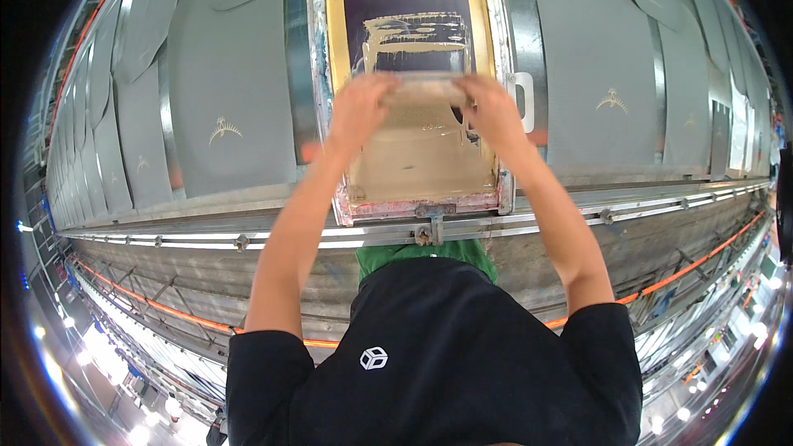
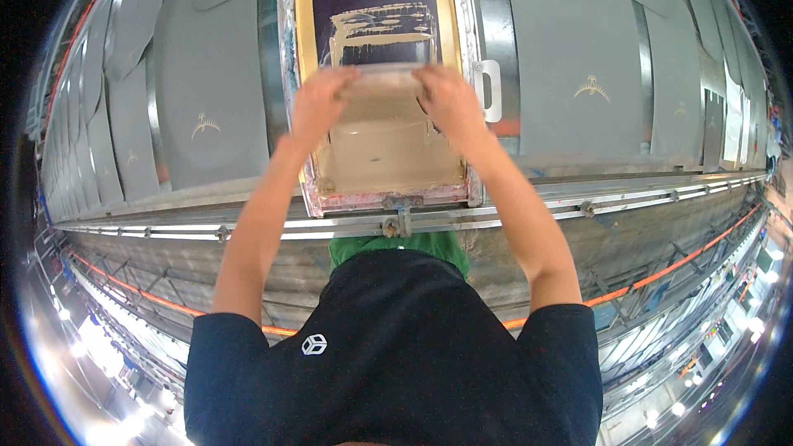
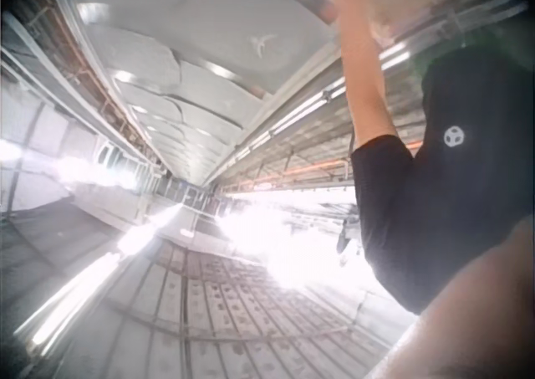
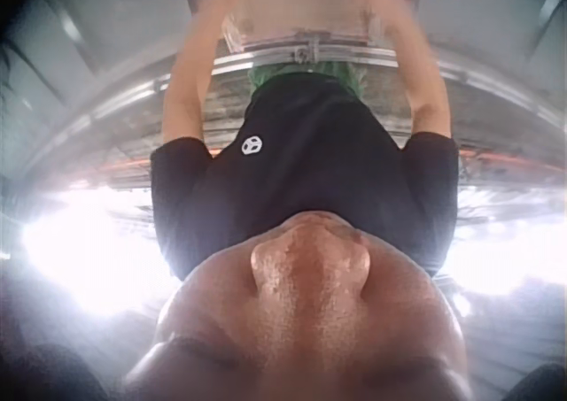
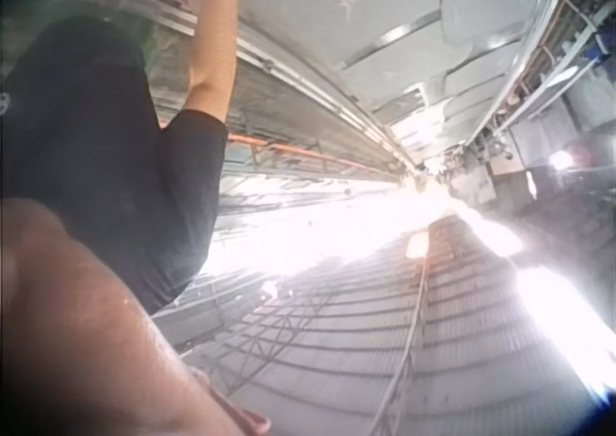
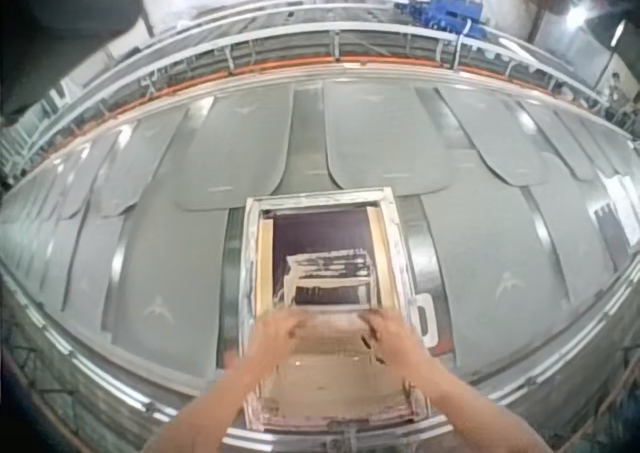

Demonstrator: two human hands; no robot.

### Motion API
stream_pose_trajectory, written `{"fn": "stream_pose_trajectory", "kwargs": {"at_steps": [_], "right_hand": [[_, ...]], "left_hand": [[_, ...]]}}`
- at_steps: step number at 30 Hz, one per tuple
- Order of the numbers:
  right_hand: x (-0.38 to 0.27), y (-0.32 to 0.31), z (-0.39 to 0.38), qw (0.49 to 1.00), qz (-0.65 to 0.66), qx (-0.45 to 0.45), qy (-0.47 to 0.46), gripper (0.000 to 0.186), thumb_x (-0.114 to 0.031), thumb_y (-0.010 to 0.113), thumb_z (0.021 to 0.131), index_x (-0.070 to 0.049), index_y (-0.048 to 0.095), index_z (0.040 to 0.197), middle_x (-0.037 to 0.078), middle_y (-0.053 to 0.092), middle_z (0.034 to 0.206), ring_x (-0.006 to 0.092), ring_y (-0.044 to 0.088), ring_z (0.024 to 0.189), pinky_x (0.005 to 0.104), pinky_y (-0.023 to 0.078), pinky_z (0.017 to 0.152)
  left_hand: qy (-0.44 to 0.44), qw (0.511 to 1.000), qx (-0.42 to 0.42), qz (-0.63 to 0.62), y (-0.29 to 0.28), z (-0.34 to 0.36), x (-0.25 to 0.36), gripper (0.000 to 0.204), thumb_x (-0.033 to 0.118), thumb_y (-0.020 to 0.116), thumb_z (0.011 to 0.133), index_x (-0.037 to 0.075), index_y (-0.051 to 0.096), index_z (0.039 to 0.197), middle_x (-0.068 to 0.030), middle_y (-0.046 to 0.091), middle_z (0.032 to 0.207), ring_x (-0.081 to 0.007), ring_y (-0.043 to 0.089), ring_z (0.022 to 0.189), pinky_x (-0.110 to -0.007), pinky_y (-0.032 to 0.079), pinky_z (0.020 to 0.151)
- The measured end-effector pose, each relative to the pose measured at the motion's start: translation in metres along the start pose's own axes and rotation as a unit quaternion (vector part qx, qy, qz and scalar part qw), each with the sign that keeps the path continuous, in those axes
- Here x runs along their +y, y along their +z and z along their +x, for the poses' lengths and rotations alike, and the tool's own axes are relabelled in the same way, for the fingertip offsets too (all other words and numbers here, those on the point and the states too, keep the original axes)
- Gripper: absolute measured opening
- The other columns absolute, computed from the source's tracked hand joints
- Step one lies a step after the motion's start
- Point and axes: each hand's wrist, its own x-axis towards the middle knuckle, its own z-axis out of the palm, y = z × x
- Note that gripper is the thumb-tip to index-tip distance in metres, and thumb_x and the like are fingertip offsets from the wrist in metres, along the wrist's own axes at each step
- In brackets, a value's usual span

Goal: The person uses a squeegee to pull ink across a screen-printing frame, then lifts the frame to reveal a printed design on fabric below. They walk to a workbench, pour liquid onto the screen, and return to the press to repeat the printing motion.

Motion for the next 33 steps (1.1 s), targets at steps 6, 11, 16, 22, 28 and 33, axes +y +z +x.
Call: {"fn": "stream_pose_trajectory", "kwargs": {"at_steps": [6, 11, 16, 22, 28, 33], "right_hand": [[0.020, -0.010, 0.065, 0.997, -0.064, 0.021, 0.045, 0.032, -0.010, 0.072, 0.076, -0.015, 0.076, 0.107, 0.003, 0.072, 0.107, 0.0257, 0.065, 0.101, 0.0371, 0.056, 0.087], [-0.004, 0.001, -0.005, 0.998, -0.030, 0.011, 0.046, 0.034, -0.008, 0.071, 0.073, -0.012, 0.075, 0.107, 0.004, 0.071, 0.105, 0.0254, 0.065, 0.099, 0.0389, 0.055, 0.084], [-0.040, 0.010, -0.082, 0.998, -0.034, -0.032, 0.032, 0.042, -0.008, 0.077, 0.069, -0.012, 0.071, 0.111, 0.001, 0.068, 0.112, 0.0243, 0.063, 0.102, 0.0389, 0.052, 0.085], [-0.038, -0.006, -0.060, 0.999, -0.053, 0.007, 0.009, 0.044, -0.011, 0.079, 0.069, -0.013, 0.070, 0.112, -0.001, 0.068, 0.114, 0.0244, 0.062, 0.104, 0.0401, 0.049, 0.088], [0.025, -0.019, 0.062, 0.998, -0.056, 0.031, 0.002, 0.035, -0.008, 0.075, 0.075, -0.013, 0.073, 0.110, 0.003, 0.071, 0.108, 0.0268, 0.063, 0.100, 0.0394, 0.052, 0.088], [0.039, -0.013, 0.083, 0.997, -0.056, 0.007, 0.059, 0.032, -0.014, 0.075, 0.077, -0.015, 0.074, 0.110, 0.002, 0.071, 0.110, 0.0276, 0.064, 0.100, 0.0398, 0.055, 0.085]], "left_hand": [[-0.068, 0.995, -0.071, 0.001, -0.009, 0.082, -0.021, 0.040, 0.004, 0.069, 0.072, 0.014, 0.076, 0.110, -0.0097, 0.073, 0.108, -0.0324, 0.066, 0.102, -0.041, 0.053, 0.090], [-0.088, 0.993, -0.083, -0.003, 0.006, 0.006, -0.002, 0.042, 0.001, 0.064, 0.070, 0.013, 0.076, 0.108, -0.0087, 0.073, 0.109, -0.0317, 0.067, 0.102, -0.041, 0.053, 0.090], [-0.055, 0.998, -0.040, -0.010, 0.014, -0.087, 0.023, 0.045, -0.002, 0.067, 0.067, 0.012, 0.074, 0.109, -0.0074, 0.073, 0.114, -0.0267, 0.067, 0.109, -0.041, 0.053, 0.092], [-0.018, 0.997, -0.023, 0.068, 0.004, -0.067, 0.025, 0.044, 0.001, 0.072, 0.069, 0.017, 0.075, 0.110, -0.0035, 0.073, 0.114, -0.0208, 0.067, 0.111, -0.044, 0.044, 0.099], [0.004, 0.992, 0.001, 0.128, -0.007, 0.075, -0.020, 0.033, 0.012, 0.075, 0.073, 0.025, 0.078, 0.104, -0.0014, 0.076, 0.093, -0.0197, 0.067, 0.085, -0.042, 0.031, 0.091], [-0.052, 0.988, -0.071, 0.126, -0.006, 0.109, -0.025, 0.033, 0.013, 0.072, 0.075, 0.027, 0.080, 0.104, -0.0021, 0.076, 0.090, -0.0197, 0.064, 0.078, -0.041, 0.028, 0.089]]}}
